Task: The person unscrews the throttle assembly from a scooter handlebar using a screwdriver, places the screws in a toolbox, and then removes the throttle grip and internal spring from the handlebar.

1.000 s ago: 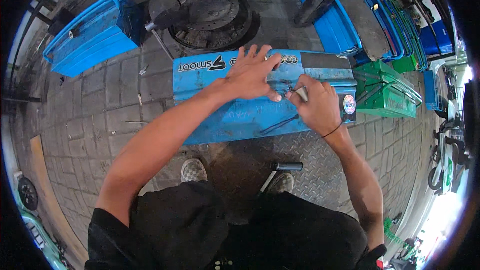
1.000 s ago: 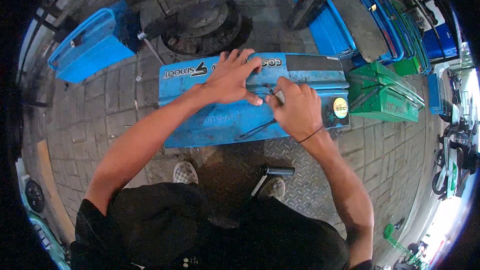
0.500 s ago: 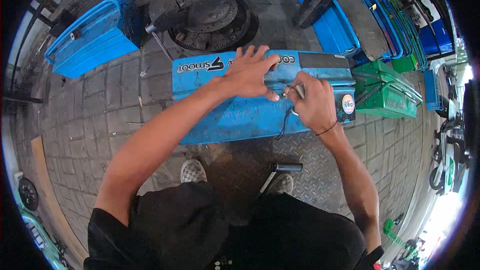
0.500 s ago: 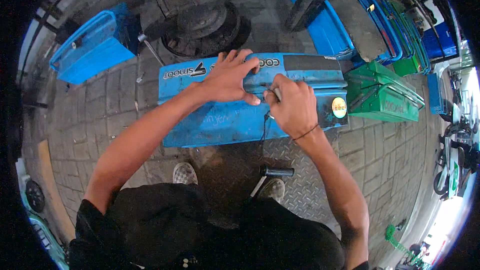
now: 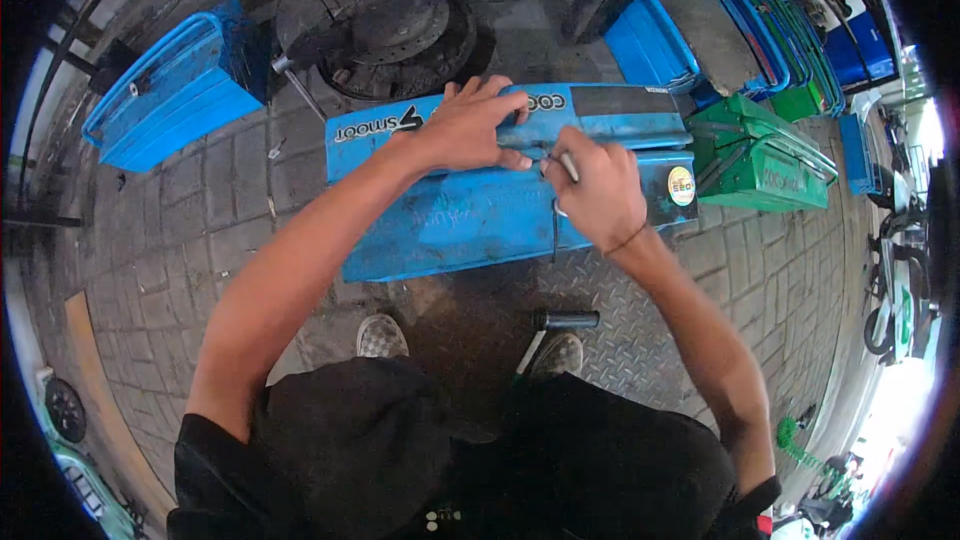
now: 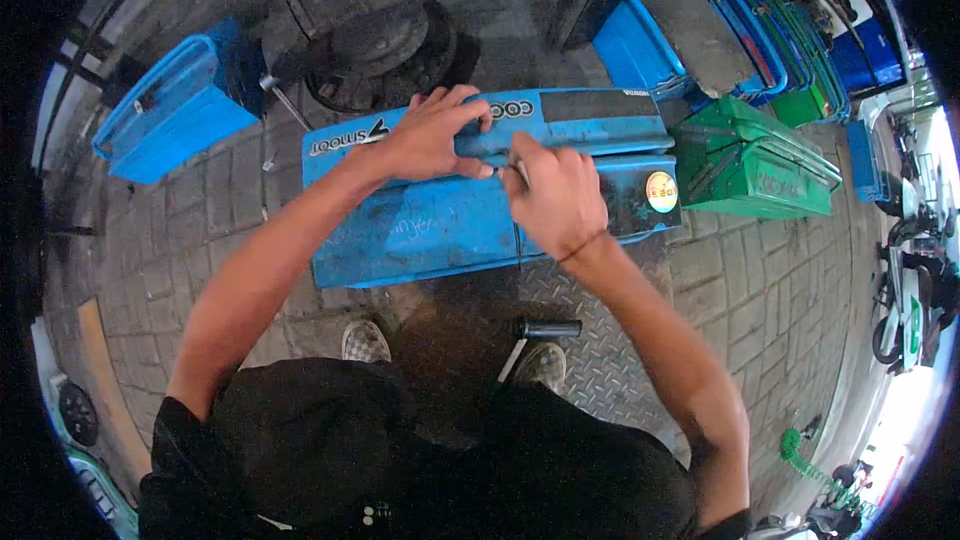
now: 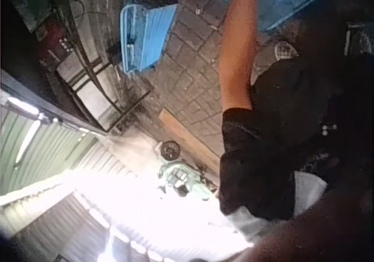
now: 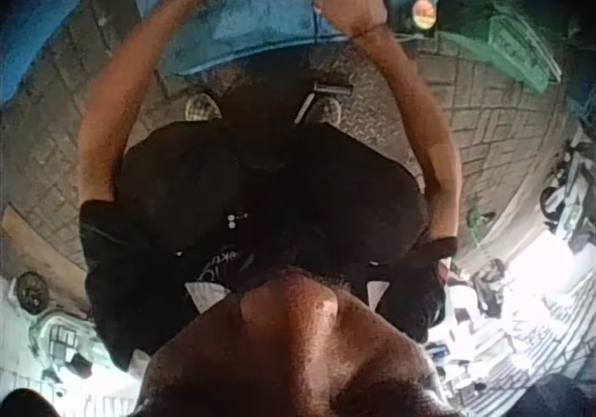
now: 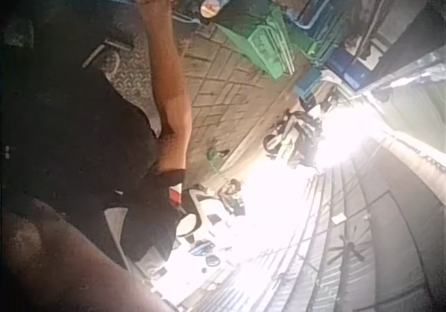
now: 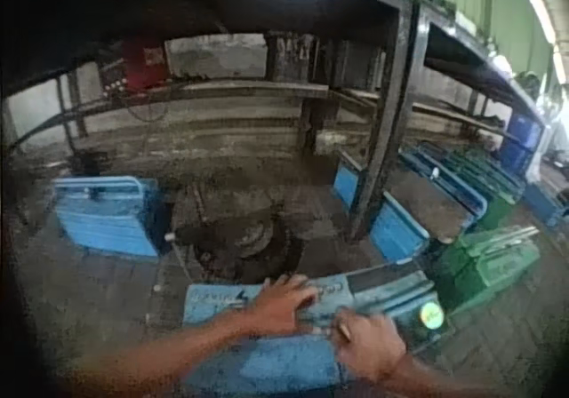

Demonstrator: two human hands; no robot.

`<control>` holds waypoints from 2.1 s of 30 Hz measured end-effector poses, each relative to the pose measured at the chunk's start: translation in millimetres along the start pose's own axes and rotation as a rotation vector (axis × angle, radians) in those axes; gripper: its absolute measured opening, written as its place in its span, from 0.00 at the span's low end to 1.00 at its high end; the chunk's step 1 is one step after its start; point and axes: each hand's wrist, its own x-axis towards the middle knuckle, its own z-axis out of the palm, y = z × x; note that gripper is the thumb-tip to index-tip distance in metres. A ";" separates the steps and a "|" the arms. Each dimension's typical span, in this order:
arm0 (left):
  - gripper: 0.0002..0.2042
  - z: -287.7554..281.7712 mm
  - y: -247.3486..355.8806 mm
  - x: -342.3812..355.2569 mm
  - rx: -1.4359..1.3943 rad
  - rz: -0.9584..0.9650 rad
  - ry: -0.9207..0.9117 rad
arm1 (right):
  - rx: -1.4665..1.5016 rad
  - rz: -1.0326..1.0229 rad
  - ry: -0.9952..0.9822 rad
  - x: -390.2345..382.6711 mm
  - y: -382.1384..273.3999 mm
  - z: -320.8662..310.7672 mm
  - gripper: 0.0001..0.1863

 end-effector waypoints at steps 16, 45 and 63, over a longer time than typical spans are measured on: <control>0.34 -29.2 -1.9 4.3 0.127 0.152 -0.111 | 0.141 0.105 0.012 3.3 22.0 -6.0 0.13; 0.34 -17.4 2.5 0.2 0.016 0.067 -0.137 | 0.324 0.236 0.225 -19.6 6.2 12.6 0.12; 0.27 -3.9 40.8 -62.6 0.277 0.077 0.224 | 0.359 0.238 -0.109 12.6 40.9 -5.6 0.16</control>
